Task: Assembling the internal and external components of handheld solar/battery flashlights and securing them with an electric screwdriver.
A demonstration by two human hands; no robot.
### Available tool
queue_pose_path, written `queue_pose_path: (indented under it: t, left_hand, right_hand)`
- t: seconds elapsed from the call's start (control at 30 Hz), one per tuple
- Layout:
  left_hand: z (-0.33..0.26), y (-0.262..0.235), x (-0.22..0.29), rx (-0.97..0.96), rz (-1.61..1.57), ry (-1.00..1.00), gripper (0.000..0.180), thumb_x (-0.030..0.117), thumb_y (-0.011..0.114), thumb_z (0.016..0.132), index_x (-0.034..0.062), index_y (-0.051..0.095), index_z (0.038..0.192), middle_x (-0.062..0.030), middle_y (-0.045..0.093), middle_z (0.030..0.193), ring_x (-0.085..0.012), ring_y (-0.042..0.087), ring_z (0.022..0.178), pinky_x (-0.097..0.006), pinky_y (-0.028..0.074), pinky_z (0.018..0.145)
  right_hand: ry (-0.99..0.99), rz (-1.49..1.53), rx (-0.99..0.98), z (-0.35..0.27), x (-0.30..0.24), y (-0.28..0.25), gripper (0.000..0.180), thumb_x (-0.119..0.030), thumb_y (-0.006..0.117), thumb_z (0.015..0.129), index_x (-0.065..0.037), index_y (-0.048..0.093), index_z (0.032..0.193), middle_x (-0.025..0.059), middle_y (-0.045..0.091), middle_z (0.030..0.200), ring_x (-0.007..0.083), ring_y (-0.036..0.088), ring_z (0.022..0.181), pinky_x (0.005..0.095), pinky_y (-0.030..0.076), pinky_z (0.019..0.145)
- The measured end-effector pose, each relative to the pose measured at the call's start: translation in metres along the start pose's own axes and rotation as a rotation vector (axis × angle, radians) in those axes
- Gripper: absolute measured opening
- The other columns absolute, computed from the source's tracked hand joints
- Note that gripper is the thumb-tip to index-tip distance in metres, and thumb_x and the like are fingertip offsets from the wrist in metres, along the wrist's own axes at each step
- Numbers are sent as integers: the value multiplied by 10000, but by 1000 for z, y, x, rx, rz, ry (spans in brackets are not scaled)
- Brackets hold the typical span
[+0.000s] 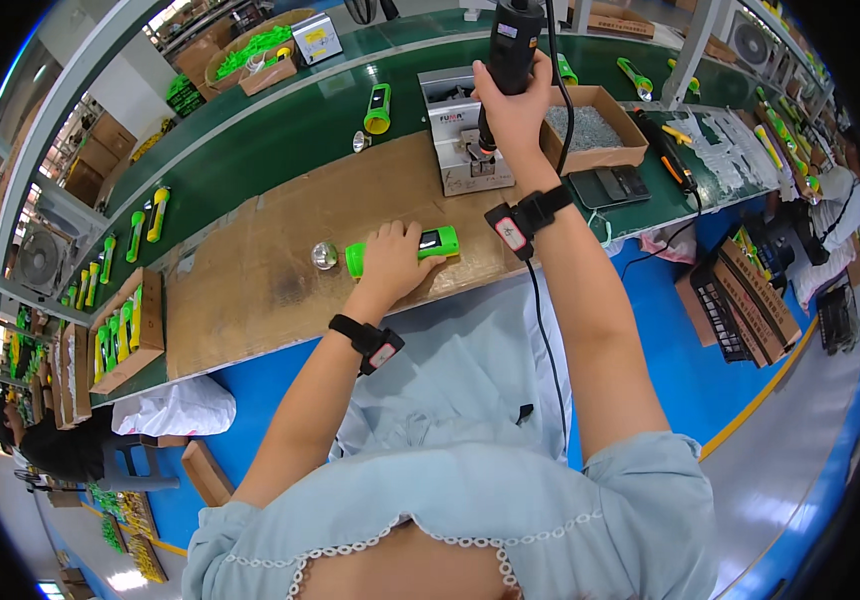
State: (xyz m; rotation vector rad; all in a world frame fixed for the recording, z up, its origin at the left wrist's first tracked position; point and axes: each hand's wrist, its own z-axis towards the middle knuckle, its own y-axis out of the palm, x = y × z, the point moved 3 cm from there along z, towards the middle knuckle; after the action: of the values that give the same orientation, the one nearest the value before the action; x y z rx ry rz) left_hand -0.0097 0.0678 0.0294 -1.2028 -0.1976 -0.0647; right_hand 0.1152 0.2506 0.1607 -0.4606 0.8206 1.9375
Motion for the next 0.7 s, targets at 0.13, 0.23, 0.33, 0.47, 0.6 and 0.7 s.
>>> queue_pose_path:
  t: [0.13, 0.23, 0.33, 0.47, 0.6, 0.7]
  left_hand:
    - [-3, 2, 0, -67, 28, 69, 461, 387, 703, 732, 21, 571, 979, -159, 574, 925, -333, 552, 888, -420, 436, 748]
    - [-4, 2, -1, -50, 0, 116, 442, 348, 701, 745, 12, 558, 993, -167, 559, 943, -337, 547, 894, -421, 437, 742]
    - [-4, 4, -7, -14, -61, 136, 436, 327, 710, 737, 18, 554, 1002, -166, 550, 951, -342, 541, 890, -426, 438, 745]
    - [-8, 1, -6, 43, -146, 94, 430, 285, 746, 697, 39, 563, 998, -148, 546, 949, -346, 537, 893, -434, 439, 760]
    - [-11, -2, -2, 108, -176, 33, 454, 254, 791, 643, 50, 575, 987, -136, 545, 945, -338, 539, 902, -426, 442, 770]
    - [-12, -4, 0, 100, -187, 10, 513, 209, 809, 617, 43, 560, 1034, -142, 548, 961, -339, 544, 924, -418, 447, 791]
  right_hand:
    - [34, -33, -26, -3, 20, 2, 470, -80, 730, 776, -39, 389, 1097, 63, 615, 804, 106, 604, 618, 240, 492, 554]
    - [-16, -112, -34, 0, 30, 3, 451, -117, 735, 769, -37, 412, 1074, 55, 618, 798, 99, 597, 616, 245, 482, 552]
    - [-5, -188, -101, 8, 28, 9, 381, -155, 733, 759, -35, 455, 991, 30, 581, 658, 96, 573, 536, 251, 469, 503]
    - [134, -157, -191, -5, 9, 9, 318, -109, 705, 780, -38, 456, 965, 25, 563, 643, 96, 554, 509, 252, 456, 475]
    - [193, 40, -192, -50, -26, 10, 303, -32, 674, 797, -33, 447, 998, 45, 566, 713, 102, 555, 540, 244, 456, 493]
    - [227, 83, -213, -73, -42, 7, 362, -15, 676, 792, -33, 424, 1052, 52, 573, 746, 109, 564, 557, 247, 466, 503]
